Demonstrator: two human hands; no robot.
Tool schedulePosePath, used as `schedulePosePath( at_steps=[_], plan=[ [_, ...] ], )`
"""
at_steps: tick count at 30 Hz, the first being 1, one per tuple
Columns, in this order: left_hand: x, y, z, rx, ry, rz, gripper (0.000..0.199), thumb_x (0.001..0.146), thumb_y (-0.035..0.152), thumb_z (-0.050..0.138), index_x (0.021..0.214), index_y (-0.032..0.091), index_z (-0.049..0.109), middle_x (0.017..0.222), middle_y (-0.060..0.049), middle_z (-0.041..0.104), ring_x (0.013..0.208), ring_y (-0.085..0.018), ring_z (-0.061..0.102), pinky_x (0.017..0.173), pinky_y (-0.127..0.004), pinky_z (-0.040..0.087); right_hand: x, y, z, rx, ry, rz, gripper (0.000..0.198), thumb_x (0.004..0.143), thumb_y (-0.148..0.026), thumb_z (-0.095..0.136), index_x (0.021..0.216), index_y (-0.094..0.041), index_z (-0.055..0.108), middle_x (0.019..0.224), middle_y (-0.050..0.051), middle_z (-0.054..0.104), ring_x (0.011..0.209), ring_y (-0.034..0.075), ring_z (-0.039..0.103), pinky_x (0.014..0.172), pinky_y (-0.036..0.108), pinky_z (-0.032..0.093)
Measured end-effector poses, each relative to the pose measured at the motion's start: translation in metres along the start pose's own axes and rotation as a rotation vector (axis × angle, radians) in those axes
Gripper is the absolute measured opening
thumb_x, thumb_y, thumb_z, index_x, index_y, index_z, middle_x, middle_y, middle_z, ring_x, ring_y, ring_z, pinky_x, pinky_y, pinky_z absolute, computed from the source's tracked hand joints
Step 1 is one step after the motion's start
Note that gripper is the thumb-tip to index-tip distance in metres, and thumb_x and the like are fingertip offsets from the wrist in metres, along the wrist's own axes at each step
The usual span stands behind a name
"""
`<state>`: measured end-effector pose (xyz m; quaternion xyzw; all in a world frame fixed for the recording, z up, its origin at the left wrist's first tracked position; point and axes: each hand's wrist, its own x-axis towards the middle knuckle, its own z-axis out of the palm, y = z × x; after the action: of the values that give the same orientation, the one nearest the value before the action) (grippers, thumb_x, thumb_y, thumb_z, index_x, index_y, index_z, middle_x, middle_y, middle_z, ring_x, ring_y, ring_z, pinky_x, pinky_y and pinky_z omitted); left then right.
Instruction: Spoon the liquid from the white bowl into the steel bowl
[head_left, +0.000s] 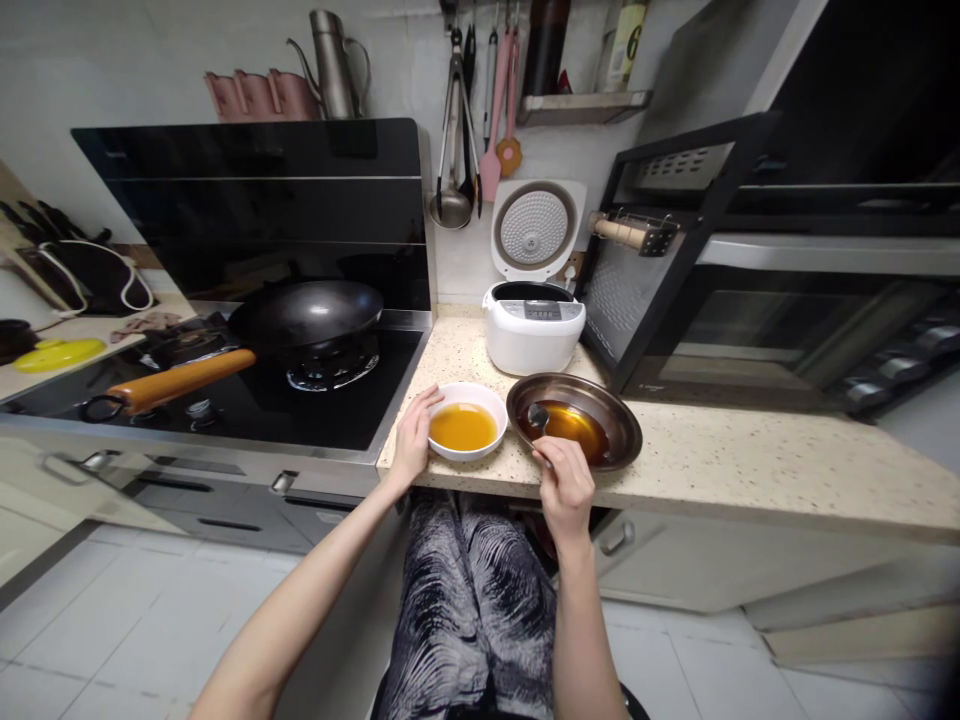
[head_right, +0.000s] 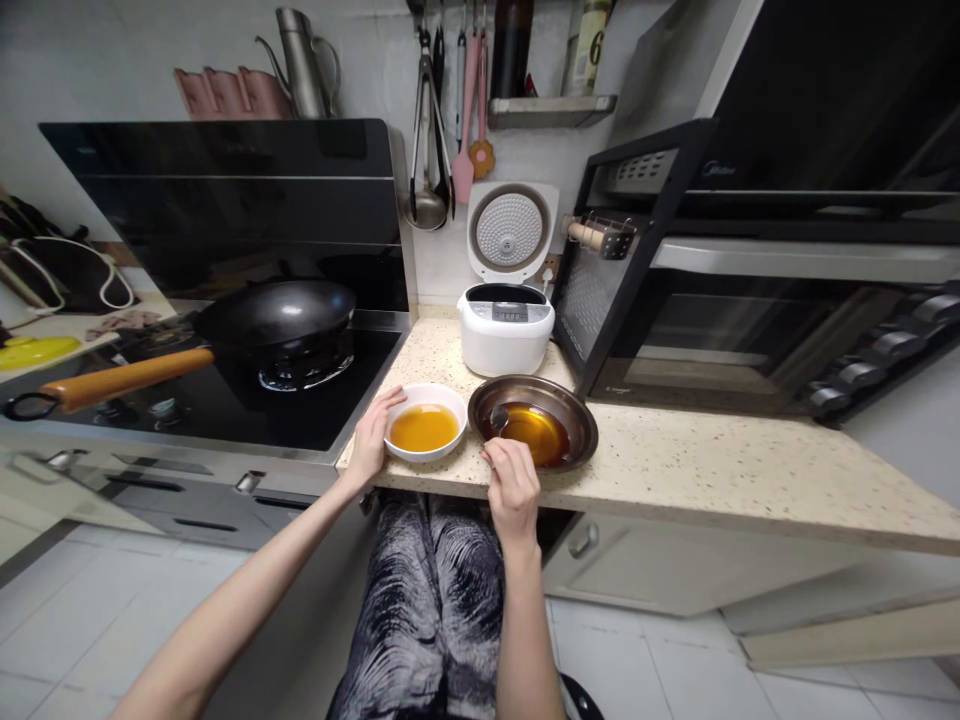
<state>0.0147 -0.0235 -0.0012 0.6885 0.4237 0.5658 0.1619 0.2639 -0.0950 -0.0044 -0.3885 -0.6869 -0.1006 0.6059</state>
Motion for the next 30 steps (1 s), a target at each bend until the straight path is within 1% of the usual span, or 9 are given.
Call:
schedulePosePath(
  at_steps=[5,11,14,17,20,21,23,26,30],
  plan=[
    [0.000,0.000,0.000,-0.002,-0.001,0.000,0.047,0.106,0.040,0.033,0.122,0.017,0.071,0.144,-0.014,0.064,0.138,-0.028,0.057,0.122,-0.053,0.038,-0.004,0.005,-0.002,-0.060,-0.078,-0.047,0.043,0.094,-0.004,0.039,0.118,-0.024,0.069,0.104,0.011,0.071,0.101,0.024,0.064,0.088,0.043,0.056],
    [0.000,0.001,0.001,-0.006,0.000,-0.008,0.047,0.106,0.040,0.033,0.122,0.018,0.072,0.144,-0.013,0.063,0.138,-0.028,0.057,0.122,-0.052,0.038,-0.003,0.006,-0.003,-0.067,-0.100,-0.067,0.046,0.093,-0.003,0.038,0.120,-0.024,0.069,0.106,0.011,0.071,0.102,0.025,0.063,0.087,0.043,0.057],
    [0.000,0.001,0.000,-0.002,-0.004,-0.002,0.047,0.106,0.038,0.033,0.122,0.017,0.072,0.144,-0.014,0.063,0.138,-0.028,0.056,0.122,-0.053,0.038,0.000,0.002,0.000,-0.047,-0.001,-0.054,0.040,0.094,-0.004,0.042,0.117,-0.024,0.068,0.102,0.010,0.072,0.098,0.024,0.066,0.085,0.043,0.057],
    [0.000,-0.001,0.001,0.000,-0.008,0.004,0.047,0.106,0.038,0.033,0.123,0.016,0.071,0.144,-0.015,0.063,0.138,-0.028,0.056,0.121,-0.053,0.038,0.003,-0.009,0.007,-0.003,0.203,-0.047,0.032,0.094,-0.005,0.053,0.114,-0.025,0.067,0.097,0.007,0.071,0.093,0.022,0.068,0.081,0.041,0.057],
    [0.000,-0.002,0.001,-0.001,-0.005,0.005,0.047,0.106,0.039,0.033,0.123,0.016,0.071,0.145,-0.015,0.063,0.138,-0.027,0.056,0.121,-0.053,0.039,0.006,-0.024,0.018,0.113,0.277,-0.050,0.032,0.094,-0.003,0.055,0.114,-0.025,0.065,0.096,0.005,0.072,0.090,0.020,0.068,0.080,0.039,0.058],
    [0.000,-0.003,0.001,-0.001,-0.003,0.005,0.047,0.106,0.039,0.033,0.123,0.016,0.071,0.144,-0.014,0.063,0.138,-0.027,0.057,0.121,-0.052,0.039,0.006,-0.028,0.022,0.144,0.265,-0.058,0.031,0.094,-0.003,0.054,0.114,-0.025,0.065,0.097,0.006,0.072,0.091,0.020,0.069,0.080,0.039,0.058],
    [0.000,-0.003,0.002,-0.004,0.001,0.005,0.047,0.106,0.039,0.033,0.123,0.017,0.071,0.144,-0.014,0.063,0.137,-0.027,0.057,0.121,-0.052,0.039,0.006,-0.036,0.030,0.186,0.186,-0.076,0.028,0.095,-0.004,0.055,0.112,-0.024,0.065,0.096,0.006,0.072,0.090,0.020,0.069,0.079,0.039,0.059],
    [0.000,-0.003,0.003,-0.012,0.003,0.008,0.046,0.106,0.037,0.033,0.122,0.016,0.071,0.144,-0.015,0.063,0.138,-0.028,0.057,0.121,-0.052,0.040,0.004,-0.040,0.041,0.213,0.073,-0.038,0.025,0.097,-0.006,0.053,0.109,-0.024,0.065,0.093,0.006,0.072,0.089,0.020,0.069,0.079,0.038,0.059],
    [0.000,-0.004,0.004,-0.016,0.008,0.010,0.045,0.106,0.035,0.034,0.122,0.016,0.072,0.143,-0.015,0.064,0.138,-0.027,0.057,0.121,-0.051,0.040,0.001,-0.038,0.052,0.205,0.019,0.027,0.022,0.098,-0.008,0.053,0.107,-0.023,0.066,0.093,0.006,0.071,0.089,0.019,0.068,0.079,0.034,0.058]
  ],
)
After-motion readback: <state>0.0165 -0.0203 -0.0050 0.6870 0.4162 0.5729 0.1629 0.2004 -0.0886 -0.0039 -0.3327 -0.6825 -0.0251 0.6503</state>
